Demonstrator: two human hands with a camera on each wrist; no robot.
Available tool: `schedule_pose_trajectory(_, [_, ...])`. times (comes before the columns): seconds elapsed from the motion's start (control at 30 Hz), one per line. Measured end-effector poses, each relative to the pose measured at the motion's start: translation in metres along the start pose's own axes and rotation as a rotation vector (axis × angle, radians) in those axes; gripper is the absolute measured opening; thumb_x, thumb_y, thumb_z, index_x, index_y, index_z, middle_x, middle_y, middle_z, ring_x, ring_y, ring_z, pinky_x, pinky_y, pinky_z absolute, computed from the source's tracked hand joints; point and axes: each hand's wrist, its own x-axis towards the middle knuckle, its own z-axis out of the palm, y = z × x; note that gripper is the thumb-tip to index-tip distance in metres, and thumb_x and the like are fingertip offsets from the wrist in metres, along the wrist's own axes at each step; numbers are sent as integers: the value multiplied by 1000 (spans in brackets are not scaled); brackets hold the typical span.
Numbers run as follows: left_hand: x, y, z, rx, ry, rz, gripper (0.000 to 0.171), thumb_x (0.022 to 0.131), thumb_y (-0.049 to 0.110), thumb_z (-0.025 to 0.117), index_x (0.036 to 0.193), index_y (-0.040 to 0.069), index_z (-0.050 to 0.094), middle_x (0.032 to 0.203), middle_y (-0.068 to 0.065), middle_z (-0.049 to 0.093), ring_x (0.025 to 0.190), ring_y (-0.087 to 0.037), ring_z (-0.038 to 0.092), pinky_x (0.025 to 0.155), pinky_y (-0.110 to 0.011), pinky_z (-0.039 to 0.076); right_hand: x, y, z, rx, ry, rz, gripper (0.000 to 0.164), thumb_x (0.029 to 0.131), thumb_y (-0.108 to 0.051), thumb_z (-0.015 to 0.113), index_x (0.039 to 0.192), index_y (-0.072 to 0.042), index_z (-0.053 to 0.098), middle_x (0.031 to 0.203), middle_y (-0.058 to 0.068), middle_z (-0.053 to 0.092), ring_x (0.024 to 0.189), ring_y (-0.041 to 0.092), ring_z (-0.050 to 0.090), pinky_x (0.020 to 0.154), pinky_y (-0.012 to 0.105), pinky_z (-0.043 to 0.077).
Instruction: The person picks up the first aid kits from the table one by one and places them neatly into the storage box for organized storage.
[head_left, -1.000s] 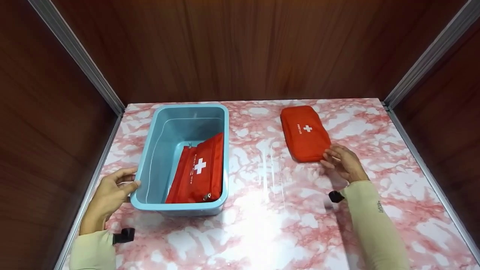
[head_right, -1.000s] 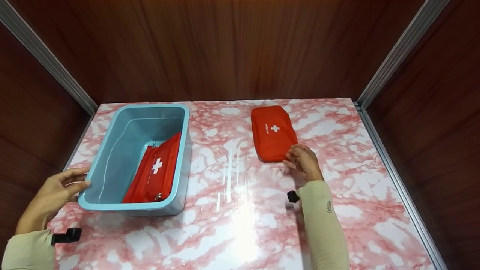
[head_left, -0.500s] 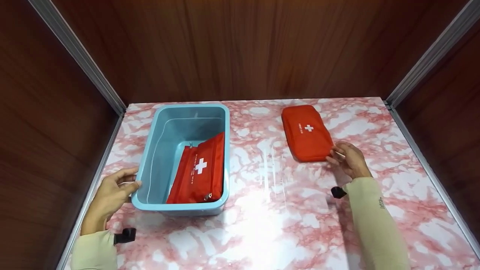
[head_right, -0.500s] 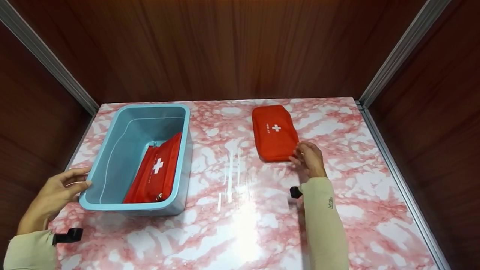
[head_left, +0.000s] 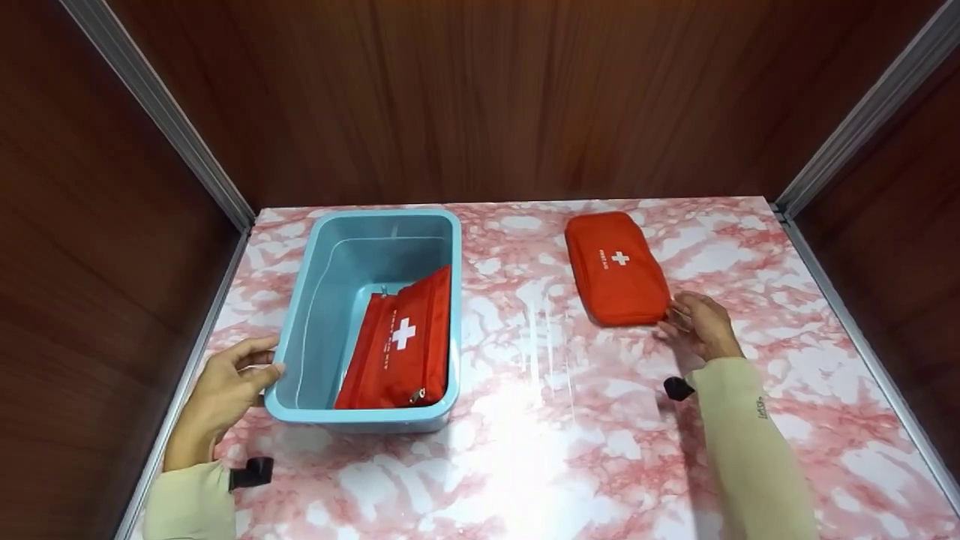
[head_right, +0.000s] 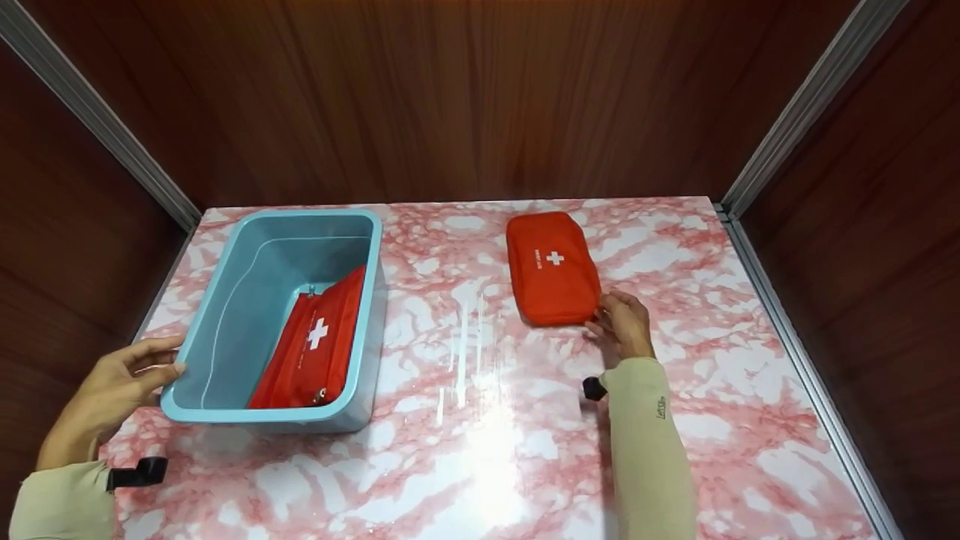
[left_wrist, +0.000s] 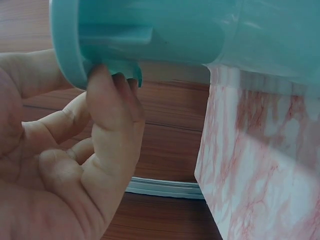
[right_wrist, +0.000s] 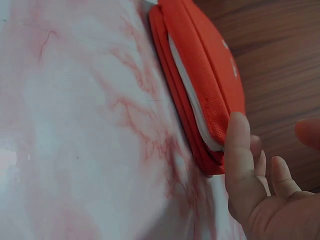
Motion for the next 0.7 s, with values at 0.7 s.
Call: schedule_pose_trajectory(0.7, [-1,2,0,12,-2,-1,49,95,-5,60,140,-15,44,110,-18,59,84,-8,65,63,-33,60,18,16,6,-155,96,-37,27,97,-4,60,121,-11,49,87,3,63,80,19,63,68,33,58])
